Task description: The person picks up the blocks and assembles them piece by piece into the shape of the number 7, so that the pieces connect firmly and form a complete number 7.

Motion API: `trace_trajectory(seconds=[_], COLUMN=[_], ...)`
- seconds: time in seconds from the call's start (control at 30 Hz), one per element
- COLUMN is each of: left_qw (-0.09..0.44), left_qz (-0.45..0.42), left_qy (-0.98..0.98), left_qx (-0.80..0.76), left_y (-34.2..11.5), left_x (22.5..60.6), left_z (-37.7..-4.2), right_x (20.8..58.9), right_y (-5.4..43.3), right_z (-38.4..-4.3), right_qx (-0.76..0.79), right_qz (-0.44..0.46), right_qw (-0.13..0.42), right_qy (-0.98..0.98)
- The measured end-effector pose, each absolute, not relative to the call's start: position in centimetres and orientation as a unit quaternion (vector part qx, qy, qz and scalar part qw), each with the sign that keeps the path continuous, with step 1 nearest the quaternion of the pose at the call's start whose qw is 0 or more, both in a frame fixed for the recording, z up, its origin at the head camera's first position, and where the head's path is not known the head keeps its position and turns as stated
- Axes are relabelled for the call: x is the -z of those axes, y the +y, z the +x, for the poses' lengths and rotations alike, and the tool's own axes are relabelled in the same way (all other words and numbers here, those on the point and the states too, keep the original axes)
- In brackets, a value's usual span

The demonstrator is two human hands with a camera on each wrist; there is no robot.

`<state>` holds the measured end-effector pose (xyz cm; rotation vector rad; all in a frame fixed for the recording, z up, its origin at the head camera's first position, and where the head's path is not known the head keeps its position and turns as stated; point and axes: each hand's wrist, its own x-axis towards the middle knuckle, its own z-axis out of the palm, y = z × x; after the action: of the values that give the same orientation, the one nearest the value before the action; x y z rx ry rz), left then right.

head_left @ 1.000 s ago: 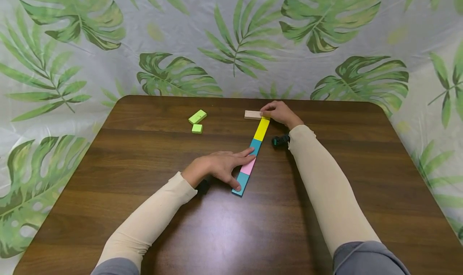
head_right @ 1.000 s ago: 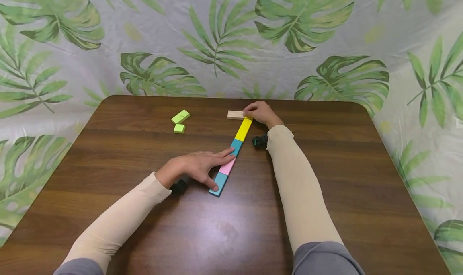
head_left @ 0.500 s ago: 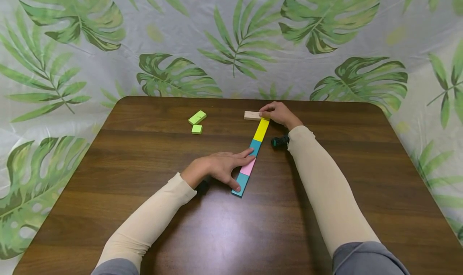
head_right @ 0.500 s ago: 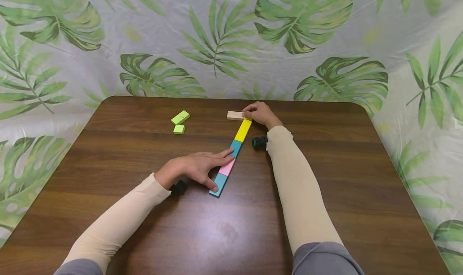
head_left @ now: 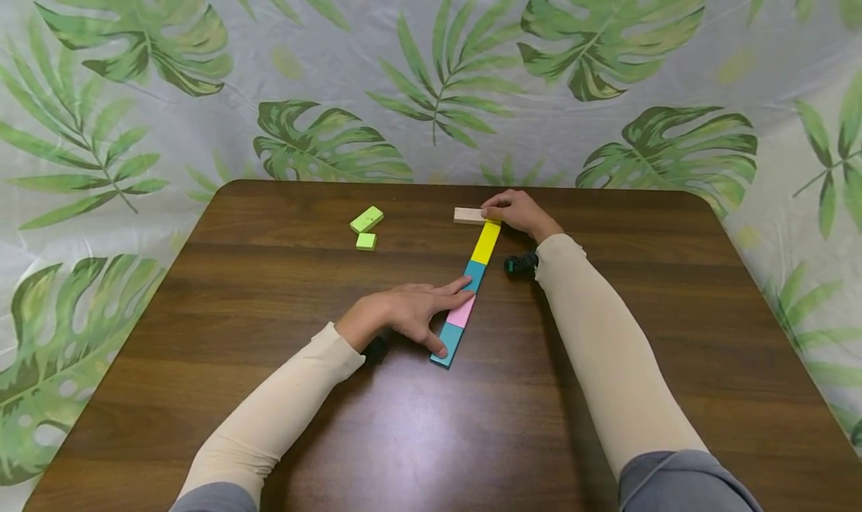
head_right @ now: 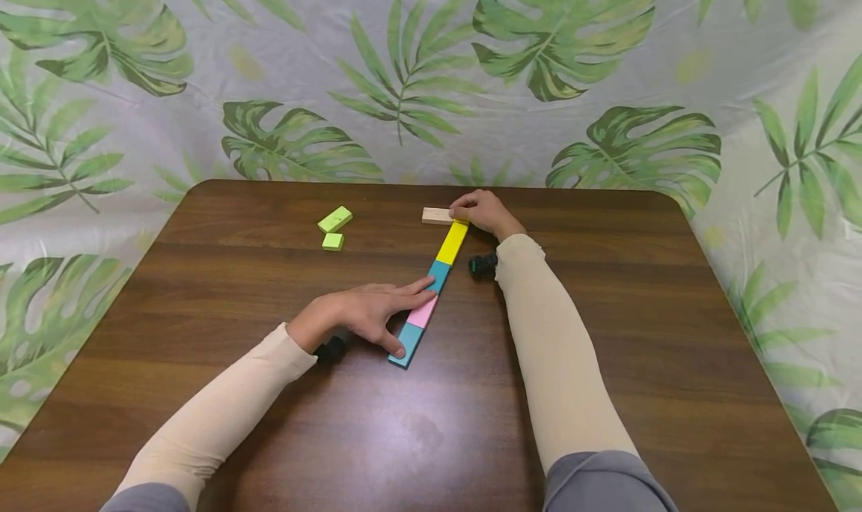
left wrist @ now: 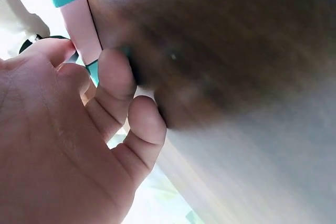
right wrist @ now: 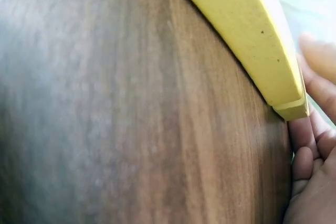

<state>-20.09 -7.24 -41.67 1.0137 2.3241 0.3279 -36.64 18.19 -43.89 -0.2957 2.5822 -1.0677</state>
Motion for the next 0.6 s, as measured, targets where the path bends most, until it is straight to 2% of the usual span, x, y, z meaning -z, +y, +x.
trace_trajectory(seconds=[0.2, 0.4, 0.6], left_qw=[0.291, 0.305, 0.239], left_qz=[0.381, 0.386, 0.357], left_qy=[0.866, 0.831, 0.856], left_qx=[-0.143, -0.259, -0.288], left_y=[-7.4, -8.7, -11.0], left_x=[41.8, 41.4, 40.2], left_z=[-20.2, -21.4, -23.3], right_x=[44.0, 44.3, 44.3], right_y=[18.4, 18.6, 18.5], right_z=[-36.7, -36.8, -37.0], right_qx=[0.397, 0.387, 0.378], right_qz=[-0.094, -0.1, -0.104], right_qw=[0.171, 0.172, 0.173], right_qy=[0.897, 0.901, 0.903])
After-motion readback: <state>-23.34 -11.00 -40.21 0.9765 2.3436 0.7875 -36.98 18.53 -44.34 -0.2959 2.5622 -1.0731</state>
